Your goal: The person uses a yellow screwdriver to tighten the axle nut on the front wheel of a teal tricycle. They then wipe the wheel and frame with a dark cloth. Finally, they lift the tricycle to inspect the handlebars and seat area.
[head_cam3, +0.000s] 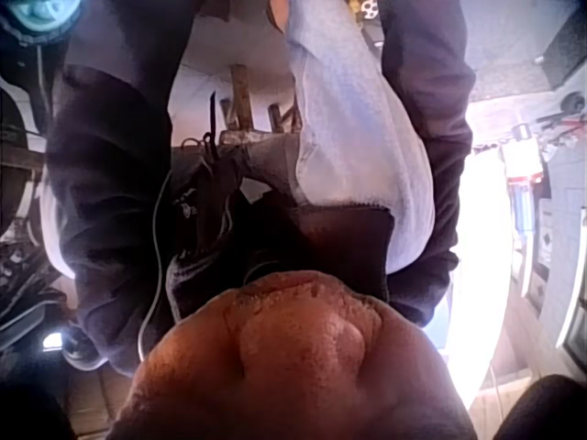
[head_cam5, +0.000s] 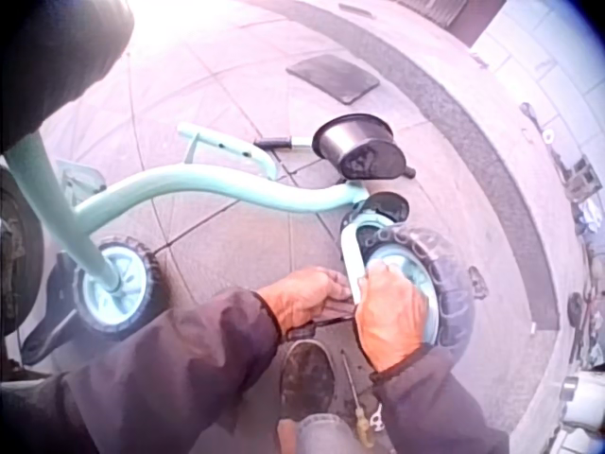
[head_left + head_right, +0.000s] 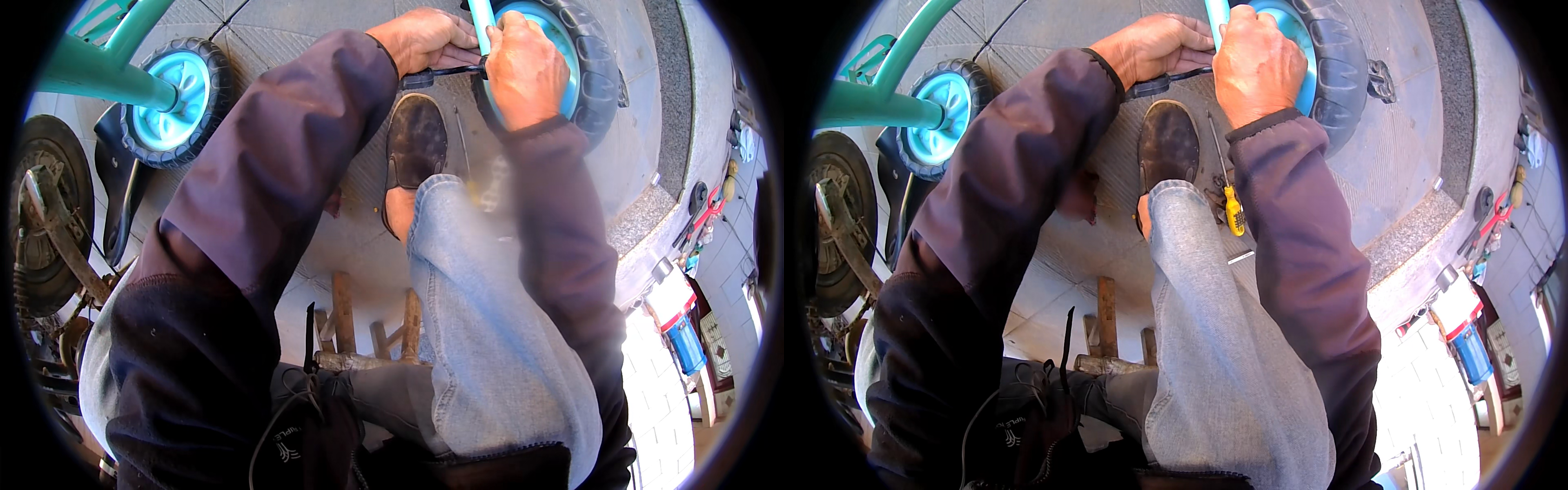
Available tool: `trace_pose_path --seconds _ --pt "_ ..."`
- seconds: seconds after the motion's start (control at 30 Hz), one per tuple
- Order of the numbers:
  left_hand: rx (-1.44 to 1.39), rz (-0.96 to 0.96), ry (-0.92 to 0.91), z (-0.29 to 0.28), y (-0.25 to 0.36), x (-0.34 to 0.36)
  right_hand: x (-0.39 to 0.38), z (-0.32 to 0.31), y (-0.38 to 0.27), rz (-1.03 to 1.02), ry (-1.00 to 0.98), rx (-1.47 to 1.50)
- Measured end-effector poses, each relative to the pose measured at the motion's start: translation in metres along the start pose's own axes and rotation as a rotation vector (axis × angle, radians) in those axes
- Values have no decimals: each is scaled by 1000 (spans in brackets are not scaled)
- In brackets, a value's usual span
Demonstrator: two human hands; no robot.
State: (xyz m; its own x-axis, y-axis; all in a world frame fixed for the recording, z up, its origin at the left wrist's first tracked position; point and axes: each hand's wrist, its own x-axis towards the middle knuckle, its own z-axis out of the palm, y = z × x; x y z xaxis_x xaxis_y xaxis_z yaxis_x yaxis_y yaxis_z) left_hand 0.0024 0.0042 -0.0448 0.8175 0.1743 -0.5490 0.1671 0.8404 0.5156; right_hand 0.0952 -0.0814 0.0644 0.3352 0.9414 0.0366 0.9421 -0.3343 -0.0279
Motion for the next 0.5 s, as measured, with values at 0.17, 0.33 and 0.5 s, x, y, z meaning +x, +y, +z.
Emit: trace_pose_path --seconds 0.17,0.33,0.5 --pt "-28 -18 15 13 7 -9 1 0 -4 38 -37 -128" --pt "-64 -24 -31 9 6 -5 -1 -7 -9 5 54 -49" --pt "-154 -41 -60 -7 -5 11 -2 -6 -7 -18 82 -32"
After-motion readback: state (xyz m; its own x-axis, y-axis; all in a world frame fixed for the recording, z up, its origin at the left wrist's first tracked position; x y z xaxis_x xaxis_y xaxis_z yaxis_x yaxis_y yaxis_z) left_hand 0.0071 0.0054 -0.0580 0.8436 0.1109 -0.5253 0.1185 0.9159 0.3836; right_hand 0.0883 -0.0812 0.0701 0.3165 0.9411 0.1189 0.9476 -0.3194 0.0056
